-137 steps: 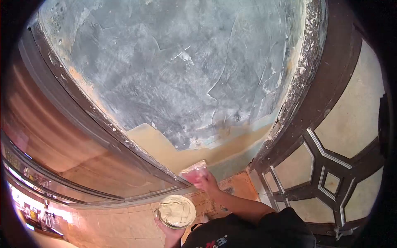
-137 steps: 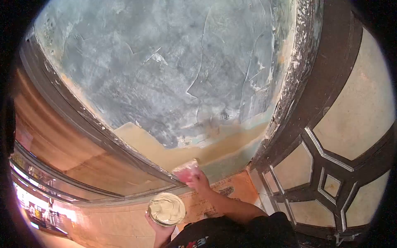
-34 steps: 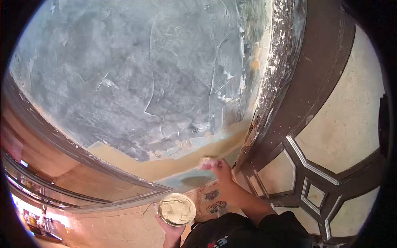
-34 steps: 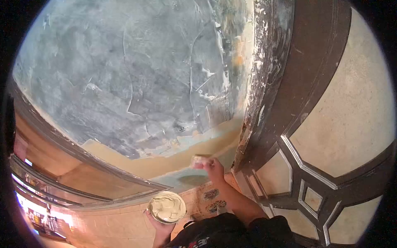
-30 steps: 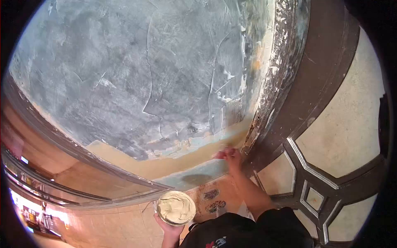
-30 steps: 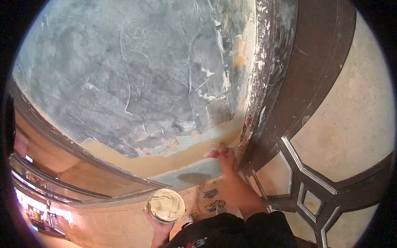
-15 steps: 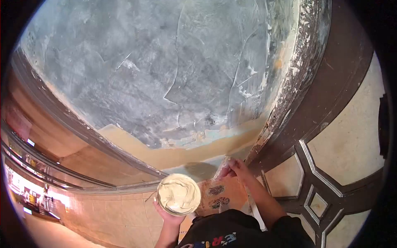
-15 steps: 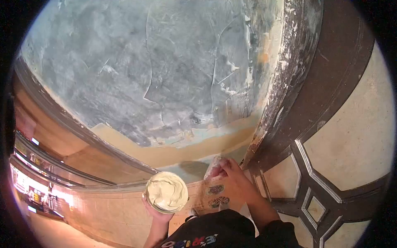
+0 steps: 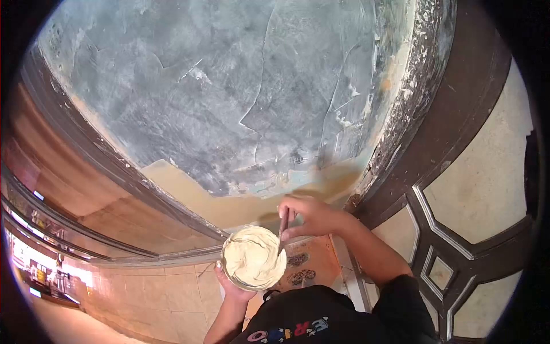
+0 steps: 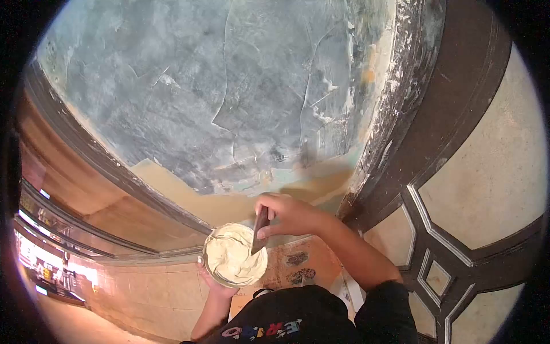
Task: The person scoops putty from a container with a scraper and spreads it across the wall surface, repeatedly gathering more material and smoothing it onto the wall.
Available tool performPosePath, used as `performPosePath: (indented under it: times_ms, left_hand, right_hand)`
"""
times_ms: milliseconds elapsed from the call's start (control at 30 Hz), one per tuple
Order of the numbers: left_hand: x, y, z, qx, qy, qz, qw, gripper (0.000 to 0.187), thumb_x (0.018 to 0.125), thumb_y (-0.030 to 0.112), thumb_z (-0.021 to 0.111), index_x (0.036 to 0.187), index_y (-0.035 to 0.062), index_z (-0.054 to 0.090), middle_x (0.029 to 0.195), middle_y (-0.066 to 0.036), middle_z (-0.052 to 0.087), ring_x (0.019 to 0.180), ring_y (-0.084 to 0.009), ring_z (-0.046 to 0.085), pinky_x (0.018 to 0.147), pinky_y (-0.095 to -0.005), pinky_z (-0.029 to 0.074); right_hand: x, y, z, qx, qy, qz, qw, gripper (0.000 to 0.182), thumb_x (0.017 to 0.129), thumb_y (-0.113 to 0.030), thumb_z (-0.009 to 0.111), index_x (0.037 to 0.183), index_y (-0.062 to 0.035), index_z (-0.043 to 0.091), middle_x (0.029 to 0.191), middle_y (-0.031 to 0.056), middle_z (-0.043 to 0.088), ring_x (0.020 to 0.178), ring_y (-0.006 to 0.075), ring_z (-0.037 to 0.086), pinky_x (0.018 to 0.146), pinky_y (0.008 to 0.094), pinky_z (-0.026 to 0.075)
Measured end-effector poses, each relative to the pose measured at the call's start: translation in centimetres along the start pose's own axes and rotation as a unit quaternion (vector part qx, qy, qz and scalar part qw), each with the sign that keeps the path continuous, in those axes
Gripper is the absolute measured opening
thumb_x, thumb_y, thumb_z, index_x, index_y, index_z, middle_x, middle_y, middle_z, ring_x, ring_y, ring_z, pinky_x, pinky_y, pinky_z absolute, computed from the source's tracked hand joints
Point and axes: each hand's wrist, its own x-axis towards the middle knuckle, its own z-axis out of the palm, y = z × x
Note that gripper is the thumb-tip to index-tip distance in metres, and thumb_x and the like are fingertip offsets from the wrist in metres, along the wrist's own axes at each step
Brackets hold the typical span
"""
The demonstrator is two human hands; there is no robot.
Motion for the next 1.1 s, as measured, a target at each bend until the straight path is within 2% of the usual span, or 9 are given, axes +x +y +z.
performPosePath:
  times_ms: [133, 267, 367, 433, 533, 633, 700, 800, 1100]
  left_hand:
    - [-0.6, 0.7, -1.2, -0.008, 0.007, 0.006, 1.0, 0.088, 0.075, 0.071, 0.044, 0.142, 0.0156, 0.029, 0.145, -0.012, 0.03, 0.129, -0.0351, 0.035, 0.103, -0.0549, 0.033]
    - [-0.8, 1.3, -1.7, -0.01, 0.001, 0.031, 0.999, 0.086, 0.077, 0.07, 0.041, 0.142, 0.0148, 0.029, 0.145, -0.013, 0.03, 0.129, -0.036, 0.035, 0.103, -0.0552, 0.033]
    - [-1.3, 1.3, -1.0, -0.014, 0.027, 0.025, 0.999, 0.082, 0.081, 0.07, 0.03, 0.141, 0.014, 0.029, 0.145, -0.013, 0.031, 0.129, -0.0349, 0.035, 0.103, -0.0532, 0.034]
    - [-1.1, 0.9, 0.2, 0.107, 0.045, 0.069, 0.991, 0.082, 0.082, 0.07, 0.025, 0.141, 0.0143, 0.029, 0.144, -0.013, 0.031, 0.13, -0.0341, 0.035, 0.104, -0.0516, 0.033]
    - [-0.9, 0.5, -0.7, -0.129, -0.008, 0.035, 0.991, 0.083, 0.081, 0.071, 0.025, 0.142, 0.0147, 0.029, 0.145, -0.013, 0.03, 0.13, -0.0342, 0.034, 0.105, -0.0521, 0.031]
    - [-0.5, 0.5, -1.8, -0.052, 0.021, 0.037, 0.998, 0.082, 0.08, 0.071, 0.028, 0.142, 0.0172, 0.03, 0.146, -0.013, 0.03, 0.13, -0.0357, 0.034, 0.104, -0.0551, 0.03]
    - [-0.6, 0.4, -2.1, -0.032, 0.038, 0.041, 0.998, 0.083, 0.078, 0.071, 0.033, 0.142, 0.0186, 0.03, 0.146, -0.013, 0.029, 0.13, -0.0369, 0.033, 0.104, -0.0573, 0.029]
    - [-0.8, 0.2, -1.8, -0.042, 0.036, 0.046, 0.997, 0.084, 0.077, 0.07, 0.037, 0.142, 0.0183, 0.03, 0.147, -0.012, 0.028, 0.13, -0.0373, 0.033, 0.104, -0.058, 0.029]
    - [-0.5, -0.1, 0.2, -0.085, 0.0, 0.052, 0.995, 0.086, 0.076, 0.072, 0.04, 0.142, 0.0184, 0.028, 0.147, -0.012, 0.028, 0.131, -0.0367, 0.032, 0.105, -0.0573, 0.028]
  right_hand:
    - [0.3, 5.2, 2.3, -0.152, -0.046, 0.015, 0.987, 0.044, 0.071, -0.033, 0.074, 0.098, -0.006, 0.052, 0.096, 0.0155, 0.059, 0.088, 0.0352, 0.057, 0.077, 0.0436, 0.045]
    - [0.3, 3.9, 0.9, -0.167, -0.011, 0.115, 0.979, 0.041, 0.074, -0.03, 0.074, 0.098, -0.006, 0.051, 0.091, 0.0121, 0.059, 0.085, 0.0273, 0.059, 0.075, 0.0382, 0.046]
    - [1.1, 3.0, 0.6, 0.028, 0.014, 0.11, 0.993, 0.036, 0.076, -0.023, 0.074, 0.096, -0.0049, 0.049, 0.085, 0.0065, 0.055, 0.082, 0.0137, 0.056, 0.071, 0.0296, 0.045]
    - [1.9, 2.9, 1.9, 0.349, 0.01, 0.079, 0.934, 0.034, 0.075, -0.018, 0.075, 0.093, -0.0047, 0.05, 0.081, 0.0036, 0.052, 0.08, 0.0072, 0.053, 0.071, 0.0256, 0.044]
    - [2.0, 4.1, 3.1, 0.19, -0.071, 0.099, 0.974, 0.038, 0.078, -0.027, 0.073, 0.099, -0.0038, 0.051, 0.085, 0.0049, 0.056, 0.083, 0.0106, 0.054, 0.073, 0.0276, 0.045]
    - [1.4, 4.0, 2.4, -0.01, -0.156, 0.127, 0.98, 0.042, 0.078, -0.033, 0.071, 0.103, -0.0039, 0.053, 0.091, 0.0077, 0.059, 0.086, 0.0181, 0.057, 0.074, 0.0314, 0.046]
    - [0.8, 3.9, 1.4, -0.134, -0.049, 0.076, 0.987, 0.038, 0.075, -0.03, 0.074, 0.097, -0.0054, 0.055, 0.088, 0.0092, 0.058, 0.085, 0.0228, 0.058, 0.073, 0.0335, 0.047]
    - [0.7, 1.7, -0.4, -0.101, 0.062, 0.021, 0.993, 0.034, 0.073, -0.026, 0.076, 0.091, -0.0068, 0.055, 0.086, 0.0092, 0.057, 0.084, 0.0256, 0.058, 0.072, 0.0348, 0.047]
    - [0.2, -1.5, 1.8, -0.223, 0.167, -0.089, 0.956, 0.022, 0.073, -0.018, 0.069, 0.092, -0.0122, 0.058, 0.098, 0.0043, 0.055, 0.093, 0.0268, 0.055, 0.078, 0.0414, 0.045]
